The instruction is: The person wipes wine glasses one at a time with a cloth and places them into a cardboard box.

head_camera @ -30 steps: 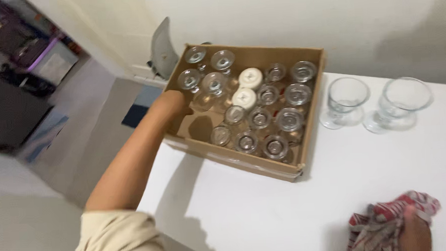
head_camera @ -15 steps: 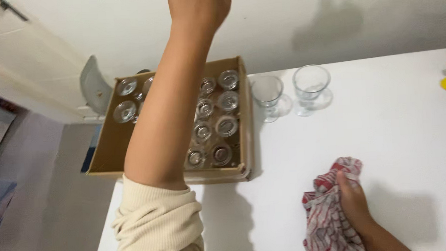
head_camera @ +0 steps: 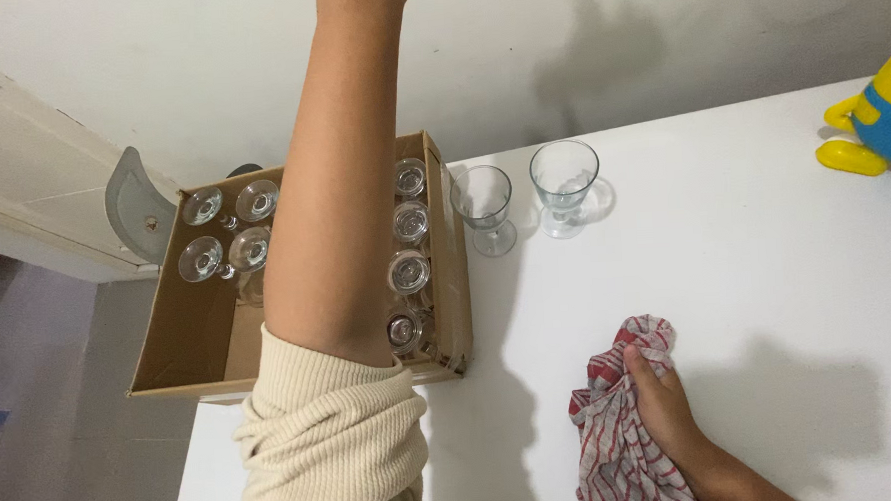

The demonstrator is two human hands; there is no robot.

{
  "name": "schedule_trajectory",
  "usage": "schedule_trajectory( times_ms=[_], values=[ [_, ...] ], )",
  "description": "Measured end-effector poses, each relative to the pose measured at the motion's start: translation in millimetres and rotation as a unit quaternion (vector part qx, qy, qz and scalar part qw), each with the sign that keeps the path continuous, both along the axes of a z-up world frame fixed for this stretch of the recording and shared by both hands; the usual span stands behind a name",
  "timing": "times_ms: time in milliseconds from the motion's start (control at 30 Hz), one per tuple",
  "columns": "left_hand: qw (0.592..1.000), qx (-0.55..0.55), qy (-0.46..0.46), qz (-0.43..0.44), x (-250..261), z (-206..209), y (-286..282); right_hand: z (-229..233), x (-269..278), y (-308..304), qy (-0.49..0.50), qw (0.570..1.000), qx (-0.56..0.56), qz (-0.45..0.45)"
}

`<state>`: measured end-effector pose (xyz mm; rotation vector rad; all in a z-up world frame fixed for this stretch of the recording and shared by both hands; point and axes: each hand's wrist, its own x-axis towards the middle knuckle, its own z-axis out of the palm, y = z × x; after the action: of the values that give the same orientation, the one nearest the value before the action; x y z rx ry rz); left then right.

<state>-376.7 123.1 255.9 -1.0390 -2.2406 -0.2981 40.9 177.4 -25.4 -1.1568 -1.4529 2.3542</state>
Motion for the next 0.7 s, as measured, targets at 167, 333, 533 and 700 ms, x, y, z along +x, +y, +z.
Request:
schedule_trajectory(
  times_ms=[167, 333, 533, 700],
  values=[
    [1.000, 0.001, 0.007, 0.007, -10.6, -6.1, 0.4, 4.0, -1.4, -0.2, -0.016, 1.000, 0.002, 0.007],
    [0.996, 0.021, 0.091, -0.003, 0.8, -3.1, -9.9, 15.8, -2.7, -3.8, -0.014, 0.999, -0.032, -0.021],
    [0.948, -0.308, -0.084, -0.016, 134.3, -38.3, -34.4, -5.3, 0.2, 4.7, -0.069, 0.996, 0.046, 0.034],
    [0.953, -0.263, -0.050, -0.141, 165.7, -75.4, -25.5, 4.5, 3.6, -2.1, 0.023, 1.000, 0.010, 0.004]
  ],
)
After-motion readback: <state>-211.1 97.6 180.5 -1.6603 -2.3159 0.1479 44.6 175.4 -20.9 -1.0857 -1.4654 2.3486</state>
